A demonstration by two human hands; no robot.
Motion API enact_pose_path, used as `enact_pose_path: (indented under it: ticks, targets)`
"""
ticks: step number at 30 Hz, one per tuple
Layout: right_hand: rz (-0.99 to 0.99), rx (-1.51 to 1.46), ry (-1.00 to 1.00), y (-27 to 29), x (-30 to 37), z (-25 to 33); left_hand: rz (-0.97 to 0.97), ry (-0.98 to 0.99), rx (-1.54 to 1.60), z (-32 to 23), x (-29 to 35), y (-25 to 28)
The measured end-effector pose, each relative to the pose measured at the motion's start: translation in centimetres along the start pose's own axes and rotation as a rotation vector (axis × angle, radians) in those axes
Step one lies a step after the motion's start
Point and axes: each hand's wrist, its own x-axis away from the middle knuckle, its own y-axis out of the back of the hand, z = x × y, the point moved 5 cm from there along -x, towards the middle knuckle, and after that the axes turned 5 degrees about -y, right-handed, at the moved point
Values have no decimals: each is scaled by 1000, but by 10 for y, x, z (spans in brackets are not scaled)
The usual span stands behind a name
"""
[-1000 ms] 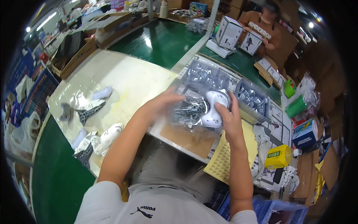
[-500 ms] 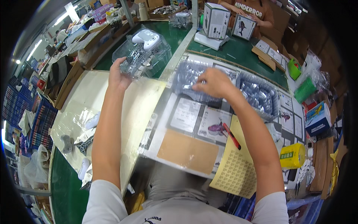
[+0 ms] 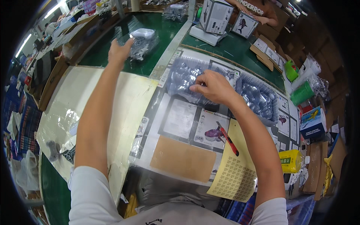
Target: The person assembles white plastic toy fish by attaching patterned tail pieces to the bodies. They repeatedly pick up a body, attach a tail, and place the completed toy into a plastic bag on the table.
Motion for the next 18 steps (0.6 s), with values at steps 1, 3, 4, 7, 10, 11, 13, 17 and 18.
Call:
enact_pose_path:
  ticks: [1,3,4,7,10,11,13,17,18]
  targets:
    - [-89,55,83,0,6,6,25,-147,-32,-22,22,4]
    - [-148,153,150,-7,16,13,252,-383,-2,-60,90,-17]
    - [-155,188,219,-13,21,19,361,-364,-115,-68,127,-35]
    - [-187,207,188,-25,36,14,421,-432,124,-75,226,-55]
    - [-373,-17,229,-24,41,3,193,-437,229,-70,257,-52]
    - [-341,-91,71,-23,36,-7,182,-410,221,-69,261,-52]
    - [-460,-266,-74,1,32,-15,215,-321,208,-69,258,-48]
    - [-834,-300,37,91,51,17,446,-338,53,-81,237,-27]
    - [-811,-383,0,110,59,22,530,-379,-14,-84,226,-18]
